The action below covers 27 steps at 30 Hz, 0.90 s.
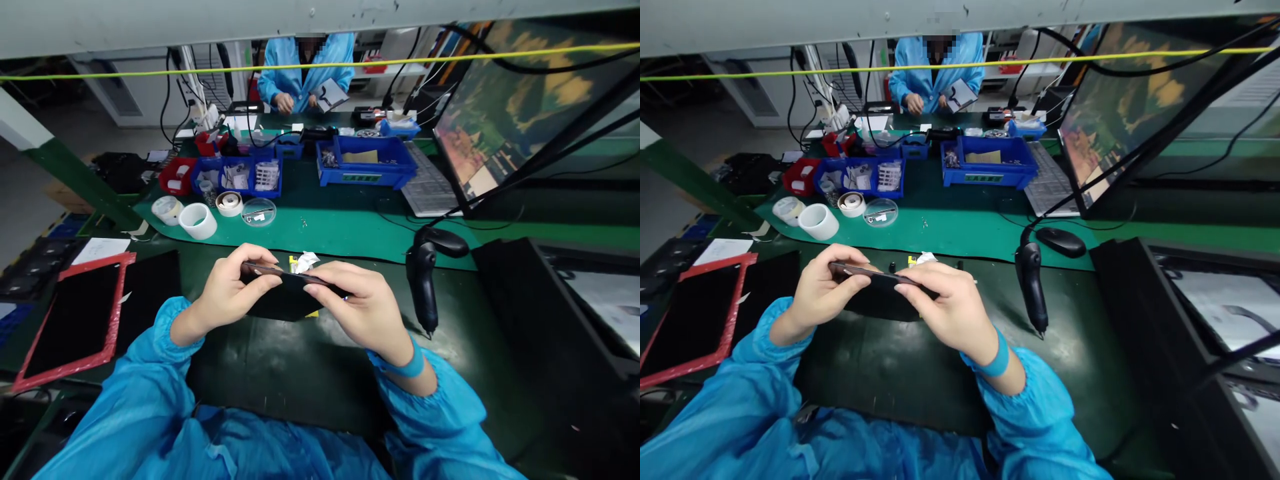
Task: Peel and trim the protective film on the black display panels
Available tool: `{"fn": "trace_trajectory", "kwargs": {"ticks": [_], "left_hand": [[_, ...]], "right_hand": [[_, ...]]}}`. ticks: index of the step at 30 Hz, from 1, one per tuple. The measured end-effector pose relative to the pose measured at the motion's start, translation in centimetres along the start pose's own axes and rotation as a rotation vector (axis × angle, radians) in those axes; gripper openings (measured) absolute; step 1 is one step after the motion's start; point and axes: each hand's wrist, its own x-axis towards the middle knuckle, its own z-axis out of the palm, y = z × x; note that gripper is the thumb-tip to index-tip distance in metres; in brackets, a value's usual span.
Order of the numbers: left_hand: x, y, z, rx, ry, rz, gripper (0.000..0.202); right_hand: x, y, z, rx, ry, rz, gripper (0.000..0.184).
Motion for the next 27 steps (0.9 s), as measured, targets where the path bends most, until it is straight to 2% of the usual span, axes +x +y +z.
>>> {"fn": "trace_trajectory", "kwargs": {"ticks": [4,7,15,18,20,22,24,27], "left_hand": [[0.1,0.1,-0.1,0.087,0.025,-0.020,0.007],[0.2,-0.2,-0.1,0.103,0.032,-0.008,0.004],[-0.1,-0.8,-0.5,0.074,0.062,0.029,0.036],[0.2,-1.0,-0.4,-0.017,-0.019,-0.018,0.037],[0.5,-1.1,-0.2,-0.055,-0.134,-0.124,0.045],[0.6,-1.0,-0.2,-0.034,-0.210,-0.217,0.038],[0.5,-1.1,-0.3,0.005,-0.193,-0.244,0.029],[0.3,-1.1,-0.8,0.043,-0.074,-0.256,0.033]], "right_hand": [[0.1,0.4,0.3,-0.040,-0.002,0.034,0.010],[0.2,0.6,0.5,-0.029,0.004,0.041,0.009],[0.3,1.1,0.5,0.038,0.009,-0.003,0.010],[0.5,0.9,-0.4,0.056,0.017,0.000,0.010],[0.7,0.8,-1.1,0.073,0.068,0.054,0.011],[0.8,0.8,-1.7,0.098,0.110,0.139,0.012],[0.9,1.1,-2.0,0.134,0.145,0.214,0.017],[1.1,1.8,-2.0,0.183,0.228,0.291,0.033]]}}
